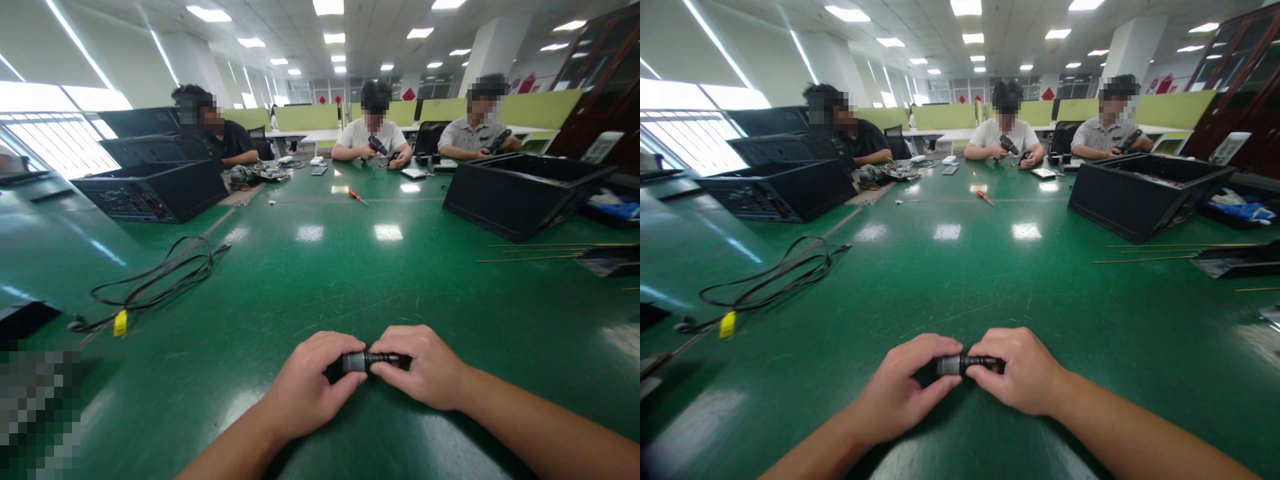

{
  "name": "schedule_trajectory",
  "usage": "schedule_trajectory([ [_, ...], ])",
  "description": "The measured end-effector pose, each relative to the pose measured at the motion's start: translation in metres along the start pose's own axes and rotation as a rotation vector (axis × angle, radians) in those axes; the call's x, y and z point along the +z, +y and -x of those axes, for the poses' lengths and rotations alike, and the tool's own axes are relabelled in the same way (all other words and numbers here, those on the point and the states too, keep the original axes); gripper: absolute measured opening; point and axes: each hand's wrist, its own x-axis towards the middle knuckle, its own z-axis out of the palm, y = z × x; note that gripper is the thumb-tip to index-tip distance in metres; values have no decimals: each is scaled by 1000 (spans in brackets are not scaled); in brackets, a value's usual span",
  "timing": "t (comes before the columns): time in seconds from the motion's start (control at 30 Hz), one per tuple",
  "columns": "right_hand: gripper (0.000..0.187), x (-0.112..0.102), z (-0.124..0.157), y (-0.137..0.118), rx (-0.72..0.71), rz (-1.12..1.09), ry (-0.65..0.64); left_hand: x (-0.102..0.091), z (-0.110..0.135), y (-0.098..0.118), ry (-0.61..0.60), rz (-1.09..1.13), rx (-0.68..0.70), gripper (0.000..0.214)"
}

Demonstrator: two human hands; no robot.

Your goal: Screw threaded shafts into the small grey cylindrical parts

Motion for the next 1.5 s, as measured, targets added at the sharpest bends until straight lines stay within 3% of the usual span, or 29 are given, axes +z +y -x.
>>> schedule_trajectory([
  [1.5,12,-3,0,-2,27,51,15,-3,0,-2,26,-20,21,29],
])
